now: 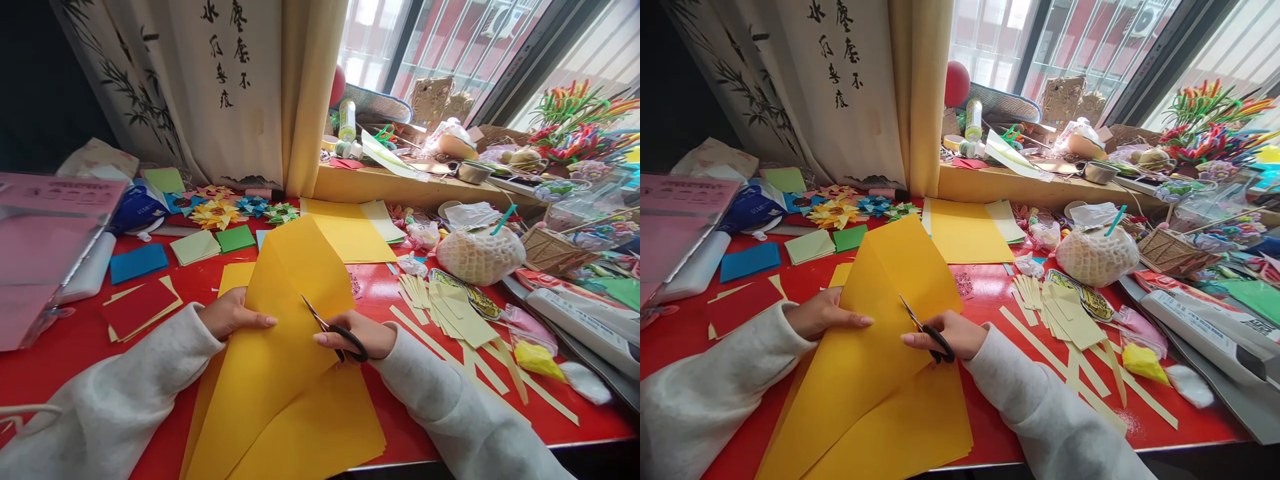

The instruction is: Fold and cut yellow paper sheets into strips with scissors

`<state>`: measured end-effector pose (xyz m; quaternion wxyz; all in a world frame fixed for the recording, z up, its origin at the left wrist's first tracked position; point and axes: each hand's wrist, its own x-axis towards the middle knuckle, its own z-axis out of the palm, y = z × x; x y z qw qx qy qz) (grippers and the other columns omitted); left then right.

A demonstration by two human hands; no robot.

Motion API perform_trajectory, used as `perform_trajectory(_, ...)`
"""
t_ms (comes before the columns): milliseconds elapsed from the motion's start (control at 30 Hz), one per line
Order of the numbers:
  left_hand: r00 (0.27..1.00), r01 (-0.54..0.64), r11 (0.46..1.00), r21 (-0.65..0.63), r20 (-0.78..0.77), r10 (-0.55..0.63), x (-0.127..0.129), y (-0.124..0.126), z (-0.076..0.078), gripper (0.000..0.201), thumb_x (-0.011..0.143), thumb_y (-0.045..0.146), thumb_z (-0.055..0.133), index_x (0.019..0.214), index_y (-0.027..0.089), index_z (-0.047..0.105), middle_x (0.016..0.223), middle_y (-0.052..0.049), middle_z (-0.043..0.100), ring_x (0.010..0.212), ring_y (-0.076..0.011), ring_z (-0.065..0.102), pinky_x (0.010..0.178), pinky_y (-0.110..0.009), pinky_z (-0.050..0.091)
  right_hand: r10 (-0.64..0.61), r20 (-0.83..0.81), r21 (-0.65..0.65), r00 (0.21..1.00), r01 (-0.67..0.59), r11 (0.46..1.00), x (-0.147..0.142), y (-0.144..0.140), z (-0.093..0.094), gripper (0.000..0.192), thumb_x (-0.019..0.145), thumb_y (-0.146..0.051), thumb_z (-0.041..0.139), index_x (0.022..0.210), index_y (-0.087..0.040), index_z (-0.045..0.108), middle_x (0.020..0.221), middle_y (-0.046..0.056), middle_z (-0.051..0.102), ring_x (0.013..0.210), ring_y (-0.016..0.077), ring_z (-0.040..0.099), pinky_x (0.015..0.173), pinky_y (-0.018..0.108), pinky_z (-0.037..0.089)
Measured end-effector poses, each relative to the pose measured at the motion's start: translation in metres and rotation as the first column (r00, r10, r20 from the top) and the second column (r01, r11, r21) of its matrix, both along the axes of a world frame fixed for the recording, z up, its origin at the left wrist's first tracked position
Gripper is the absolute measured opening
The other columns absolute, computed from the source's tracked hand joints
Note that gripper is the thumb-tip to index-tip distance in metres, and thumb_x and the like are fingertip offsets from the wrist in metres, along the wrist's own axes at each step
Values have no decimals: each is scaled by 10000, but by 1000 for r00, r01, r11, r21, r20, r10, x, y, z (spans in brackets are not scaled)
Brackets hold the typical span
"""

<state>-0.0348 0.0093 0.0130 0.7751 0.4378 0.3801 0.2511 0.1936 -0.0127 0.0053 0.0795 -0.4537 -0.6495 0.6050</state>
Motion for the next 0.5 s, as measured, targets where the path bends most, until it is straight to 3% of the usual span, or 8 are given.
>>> perform_trajectory(233,991,-117,993,-6,-65,116,1,-1,1,377,576,224,671,942,180,591,846,-77,658,742,-281,609,648,-387,499,-8,-44,34,999,10,999,-1,-1,-3,423,629,-571,494,600,-149,474,503,-39,390,434,58,378,386,187,288)
perform_trajectory(500,991,-105,994,-16,-81,104,3,-3,2,371,563,223,682,919,148,606,779,-88,667,696,-281,616,616,-379,504,-12,-33,54,999,13,998,-4,-4,0,399,640,-544,506,575,-156,441,449,-62,294,384,37,286,356,194,178)
